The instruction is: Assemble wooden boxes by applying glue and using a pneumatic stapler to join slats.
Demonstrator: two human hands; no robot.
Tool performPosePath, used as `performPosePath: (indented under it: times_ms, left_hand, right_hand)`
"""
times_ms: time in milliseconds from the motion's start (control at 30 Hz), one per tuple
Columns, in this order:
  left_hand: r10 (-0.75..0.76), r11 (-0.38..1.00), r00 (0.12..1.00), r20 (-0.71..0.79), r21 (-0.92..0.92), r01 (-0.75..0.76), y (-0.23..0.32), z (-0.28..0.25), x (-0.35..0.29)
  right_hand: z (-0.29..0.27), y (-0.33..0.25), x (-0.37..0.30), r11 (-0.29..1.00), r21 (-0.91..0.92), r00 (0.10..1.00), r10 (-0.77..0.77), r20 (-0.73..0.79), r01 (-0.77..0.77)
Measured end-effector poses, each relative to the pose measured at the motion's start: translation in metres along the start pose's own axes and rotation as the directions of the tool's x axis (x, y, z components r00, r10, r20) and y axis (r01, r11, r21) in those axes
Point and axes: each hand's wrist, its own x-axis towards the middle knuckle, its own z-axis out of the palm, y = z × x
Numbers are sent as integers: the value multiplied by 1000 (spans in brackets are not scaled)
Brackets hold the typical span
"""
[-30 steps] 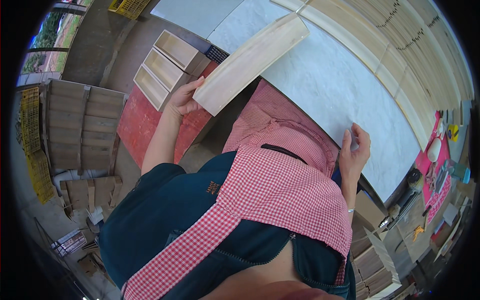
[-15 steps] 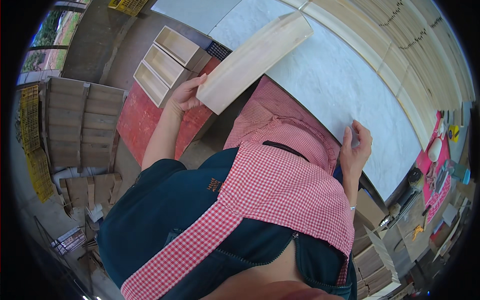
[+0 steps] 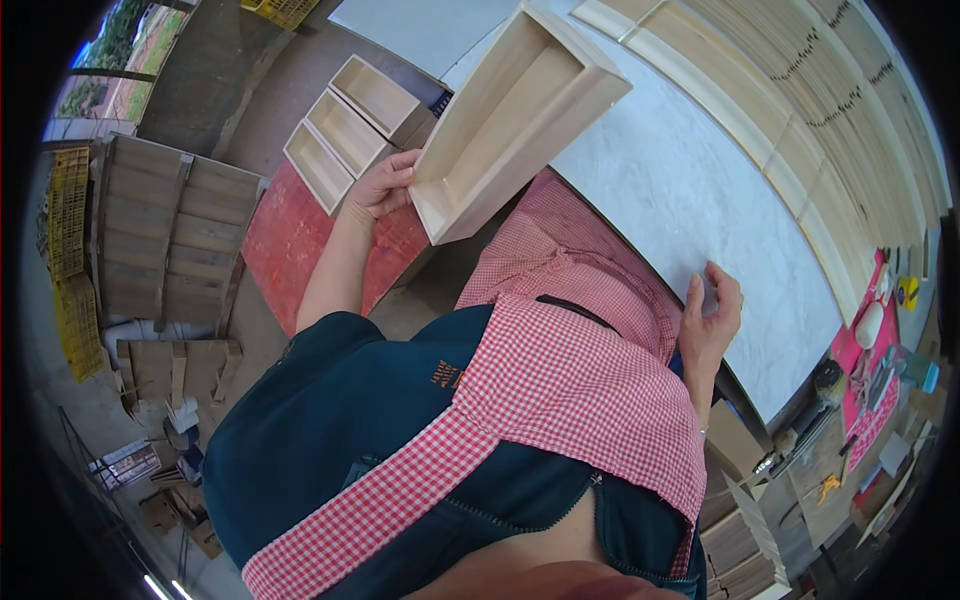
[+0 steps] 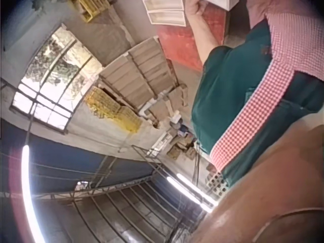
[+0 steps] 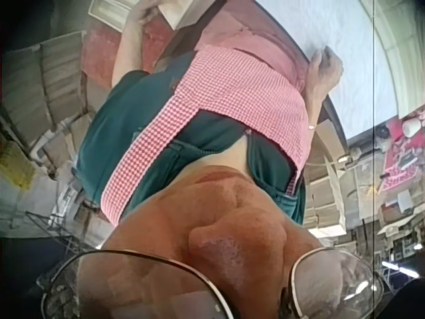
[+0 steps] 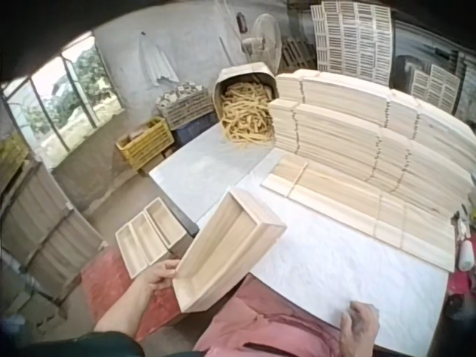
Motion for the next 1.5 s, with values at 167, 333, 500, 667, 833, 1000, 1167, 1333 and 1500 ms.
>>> performPosePath:
  times_ms: [167,333,500,667,833,1000,1167,1333,1500]
  left_hand:
    - [42,999,999,6,-7,-42,-5,-10,0]
    - [76,996,997,23,-50,-75,-8,-11,-1]
    - [108,991,994,29,-77,-105,-11,-14,-6]
    - [94,994,995,27,-61,-92,-11,-19,-12]
    - [54,998,998,30,-28,-53,-12,-8,-7]
    - [28,1000,998,52,10,-29,-9,-8,1]
    - [37,996,995,89,83,-44,1,21,11]
    - [-14,996,981,193,93,-4,-1,47,30]
    - [88,995,934,346,-83,-64,9,139,97]
  right_hand:
    - [2,0,-1,1000,-16,1000,-23,-5,23]
    - [3,-2,-1,999,-22,999,-34,-11,34]
    - [5,-1,-4,999,-33,999,-42,-10,41]
    - [1,-13,-3,997,-5,997,-72,13,72]
    - [-15,-81,22,924,205,945,-327,-10,322]
    - [-10,-125,55,814,292,858,-509,-59,503]
    - [-5,-144,68,746,335,799,-600,-39,576]
    - [-26,-163,63,778,228,810,-576,-113,585]
    - [-82,-168,70,738,27,718,-646,-259,674]
